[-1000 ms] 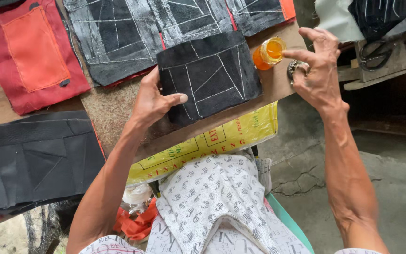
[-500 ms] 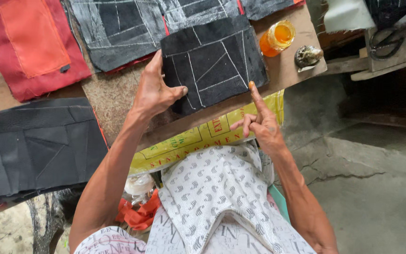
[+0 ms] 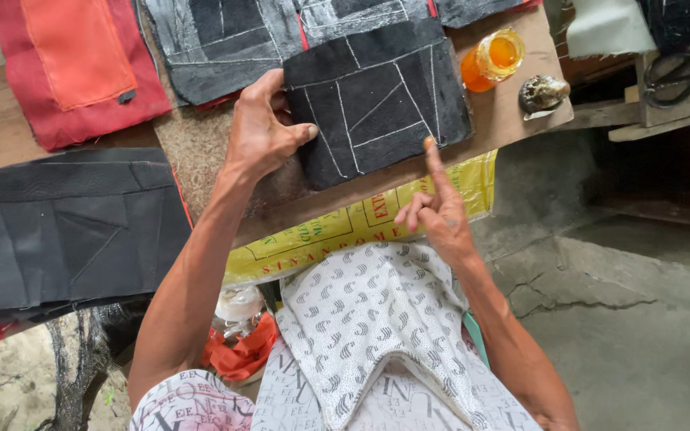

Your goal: The person applies a yellow wax-like substance to black fabric pieces using their right index finger. They repeatedly dip their finger into a small container and trace white geometric lines on the fabric. The person works on multiple pieces, placing finished ones aside and picking up new ones from a stack.

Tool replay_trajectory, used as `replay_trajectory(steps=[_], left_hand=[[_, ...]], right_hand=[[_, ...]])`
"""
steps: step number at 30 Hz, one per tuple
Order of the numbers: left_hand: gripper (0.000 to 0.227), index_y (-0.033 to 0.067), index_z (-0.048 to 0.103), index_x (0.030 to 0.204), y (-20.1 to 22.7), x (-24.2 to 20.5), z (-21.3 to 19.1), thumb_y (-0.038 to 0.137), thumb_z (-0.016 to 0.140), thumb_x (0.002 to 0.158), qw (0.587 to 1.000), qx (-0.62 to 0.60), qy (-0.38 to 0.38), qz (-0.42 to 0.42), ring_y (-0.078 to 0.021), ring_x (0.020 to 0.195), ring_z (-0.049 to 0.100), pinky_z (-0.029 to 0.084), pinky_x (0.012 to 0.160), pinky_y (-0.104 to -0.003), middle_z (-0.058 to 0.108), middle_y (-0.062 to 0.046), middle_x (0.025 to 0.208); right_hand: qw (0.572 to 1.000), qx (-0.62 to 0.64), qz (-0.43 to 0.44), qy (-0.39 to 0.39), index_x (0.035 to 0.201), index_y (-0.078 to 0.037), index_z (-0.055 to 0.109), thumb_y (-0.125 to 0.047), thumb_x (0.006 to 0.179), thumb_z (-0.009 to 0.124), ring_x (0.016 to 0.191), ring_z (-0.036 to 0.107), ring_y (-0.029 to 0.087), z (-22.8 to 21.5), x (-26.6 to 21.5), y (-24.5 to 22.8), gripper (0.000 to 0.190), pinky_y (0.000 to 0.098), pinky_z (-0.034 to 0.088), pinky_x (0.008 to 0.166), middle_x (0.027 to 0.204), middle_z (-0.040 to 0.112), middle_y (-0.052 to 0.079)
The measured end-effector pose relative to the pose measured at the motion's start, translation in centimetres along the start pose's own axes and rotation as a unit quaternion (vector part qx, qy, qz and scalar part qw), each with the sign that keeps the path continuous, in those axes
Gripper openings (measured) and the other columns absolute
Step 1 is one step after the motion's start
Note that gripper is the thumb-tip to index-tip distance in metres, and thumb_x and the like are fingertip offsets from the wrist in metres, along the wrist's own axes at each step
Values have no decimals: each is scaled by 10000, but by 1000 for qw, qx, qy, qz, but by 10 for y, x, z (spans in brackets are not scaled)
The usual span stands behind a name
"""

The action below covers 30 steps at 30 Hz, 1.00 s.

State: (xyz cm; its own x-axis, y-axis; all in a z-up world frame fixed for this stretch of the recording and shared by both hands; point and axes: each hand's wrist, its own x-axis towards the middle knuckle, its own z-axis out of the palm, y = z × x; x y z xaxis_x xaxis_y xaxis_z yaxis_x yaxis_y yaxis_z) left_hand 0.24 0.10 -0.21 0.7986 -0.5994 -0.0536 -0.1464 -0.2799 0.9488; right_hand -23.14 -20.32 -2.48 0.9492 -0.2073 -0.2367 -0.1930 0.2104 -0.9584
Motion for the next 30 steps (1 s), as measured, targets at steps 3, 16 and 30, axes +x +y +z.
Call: replay_trajectory(steps=[3,16,30], left_hand=[[539,13,622,1174,-3,4,0,-10,858,689,1000,19,0,4,-171,958,721,641,794,-301,728,-71,1087],[403,-10,692,1189,-9,5,-7,-5,765,792,1000,-16,8,8,-124,852,708,602,758,-265,753,-73,956],[340,0,698,1108,-19,8,-10,-5,773,776,999,-17,7,-27,-99,790,697,622,704,-247,720,-45,877]], right_hand=[[993,-118,6,-17,1666,-172,109,122,811,405,486,513,82,37,-4,2,953,314,586,561,669,588,-15],[977,-187,-11,102,1665,-166,185,124,807,393,523,477,34,-8,13,-17,929,226,490,449,1094,512,124],[910,-413,32,24,1668,-211,238,56,846,440,473,435,144,27,15,-28,888,303,425,437,650,526,96]])
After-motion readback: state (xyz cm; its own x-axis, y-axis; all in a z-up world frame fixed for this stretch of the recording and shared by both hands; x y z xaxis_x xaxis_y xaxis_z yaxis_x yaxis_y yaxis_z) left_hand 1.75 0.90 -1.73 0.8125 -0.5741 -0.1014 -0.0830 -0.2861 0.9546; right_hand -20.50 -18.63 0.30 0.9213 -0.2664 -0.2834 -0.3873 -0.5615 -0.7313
